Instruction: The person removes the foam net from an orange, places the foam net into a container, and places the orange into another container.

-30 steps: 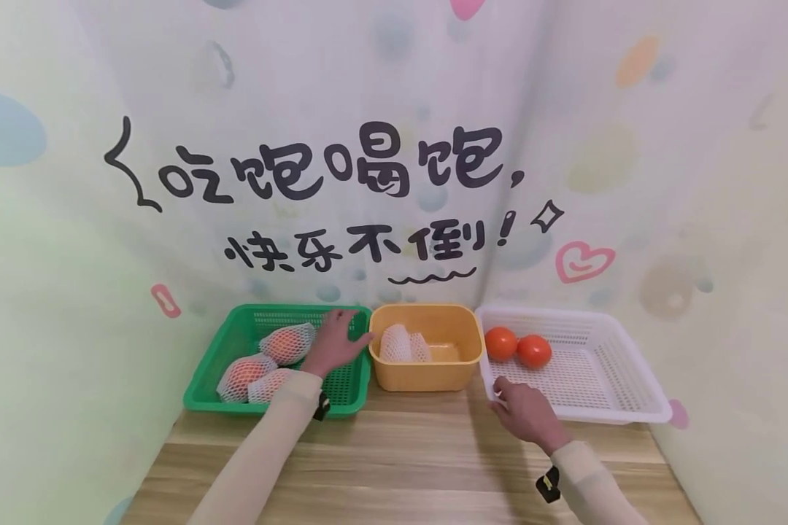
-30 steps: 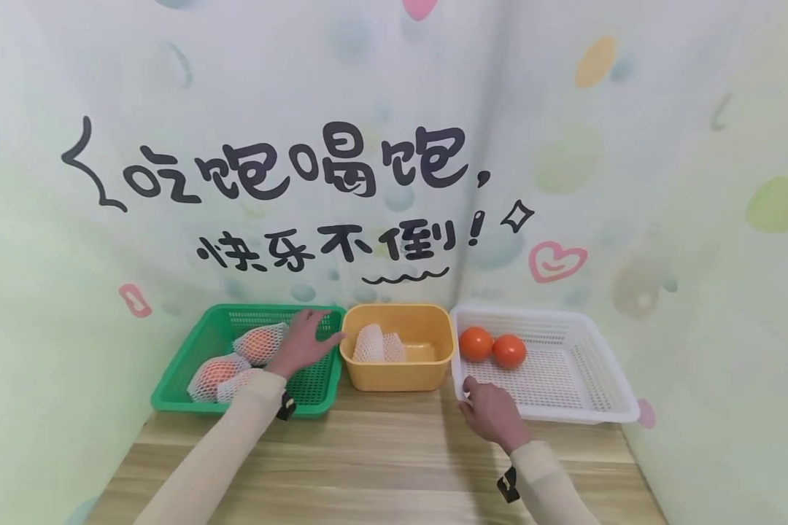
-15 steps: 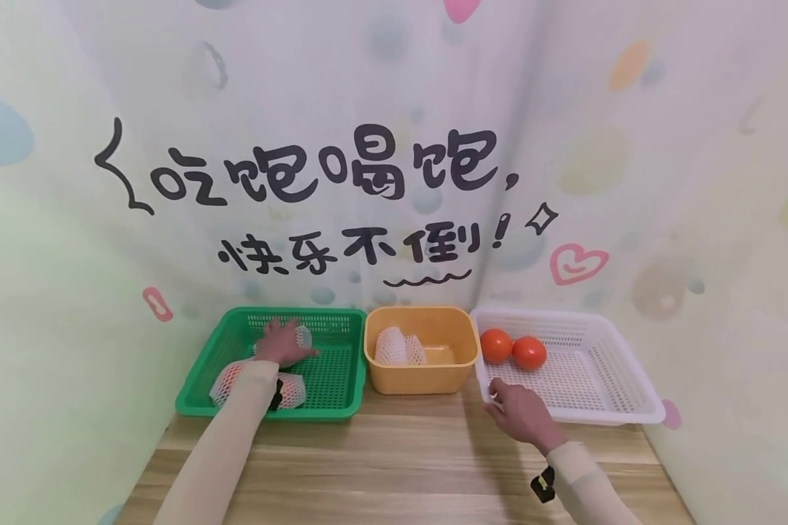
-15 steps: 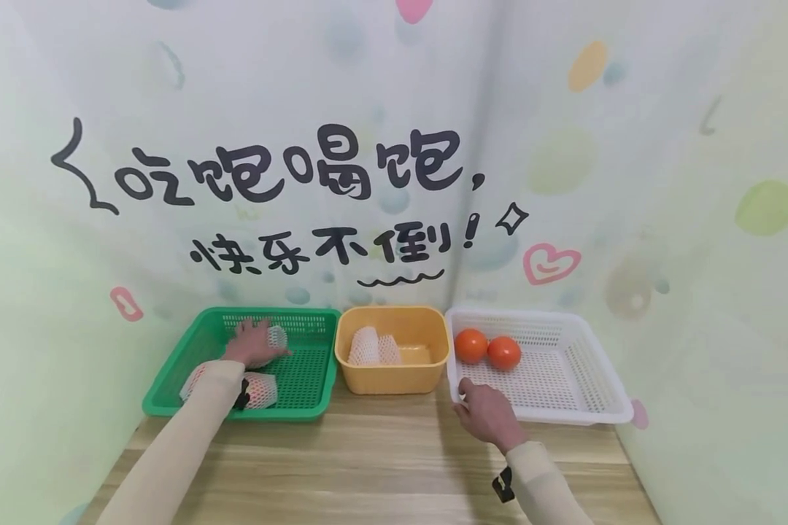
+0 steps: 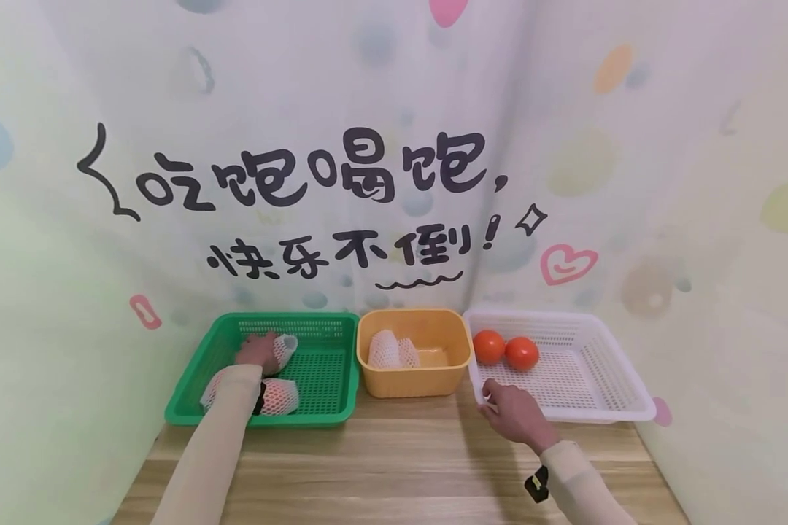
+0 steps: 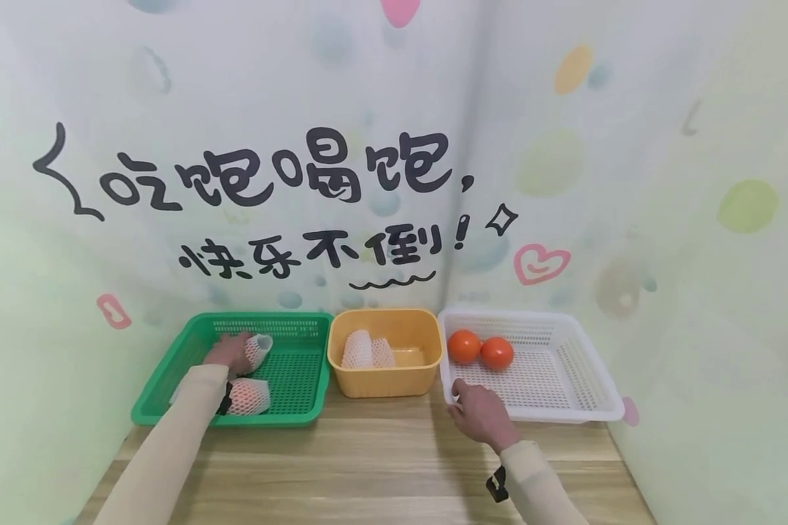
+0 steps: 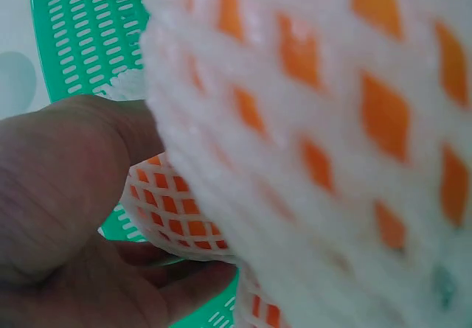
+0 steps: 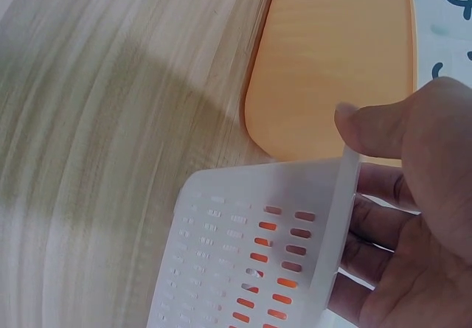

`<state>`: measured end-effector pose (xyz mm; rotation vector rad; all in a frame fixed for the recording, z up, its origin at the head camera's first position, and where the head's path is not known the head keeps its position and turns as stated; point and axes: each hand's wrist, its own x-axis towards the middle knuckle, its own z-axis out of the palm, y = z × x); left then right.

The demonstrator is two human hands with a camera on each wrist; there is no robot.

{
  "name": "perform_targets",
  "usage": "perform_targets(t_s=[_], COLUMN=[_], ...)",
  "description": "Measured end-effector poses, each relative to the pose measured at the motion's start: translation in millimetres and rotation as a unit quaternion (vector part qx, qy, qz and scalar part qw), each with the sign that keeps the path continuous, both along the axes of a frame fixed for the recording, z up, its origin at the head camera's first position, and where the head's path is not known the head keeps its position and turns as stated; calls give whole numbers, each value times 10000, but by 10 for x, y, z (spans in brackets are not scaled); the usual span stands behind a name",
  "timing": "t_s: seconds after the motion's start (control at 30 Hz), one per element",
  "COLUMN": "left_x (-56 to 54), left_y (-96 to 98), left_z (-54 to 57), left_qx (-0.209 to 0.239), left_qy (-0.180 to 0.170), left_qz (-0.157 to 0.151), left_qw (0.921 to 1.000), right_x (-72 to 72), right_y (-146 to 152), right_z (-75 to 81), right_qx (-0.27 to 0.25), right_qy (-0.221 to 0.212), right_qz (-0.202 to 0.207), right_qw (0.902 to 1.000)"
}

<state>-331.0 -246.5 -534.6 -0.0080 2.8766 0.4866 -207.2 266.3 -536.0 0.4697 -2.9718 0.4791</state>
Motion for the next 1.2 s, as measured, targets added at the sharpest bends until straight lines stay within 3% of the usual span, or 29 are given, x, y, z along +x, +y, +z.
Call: perform_targets(t_s=[0.33, 0.6, 0.8, 1.03, 1.2], left_x=[-58, -71, -87, -15, 42], left_y=[-37, 6, 24, 91, 191], left_z=[-3, 88, 135, 257, 274], left_qx=[224, 311, 472, 881, 1273], left_qy=[130, 118, 268, 541, 608], left_qz=[-124, -182, -221, -498, -415], left_qw=[9996, 9993, 9983, 9934, 9891], right_x=[-16, -23, -16, -13, -1], right_y=[-18, -25, -26, -20, -13], right_z=[-23, 3, 2, -6, 0], right_qx=[-99, -198, -220, -251, -295], right_qy=[-77, -369, -290, -234, -267], right_qz=[-76, -175, -129, -116, -88], right_qw=[9999, 9990, 9993, 9993, 9992])
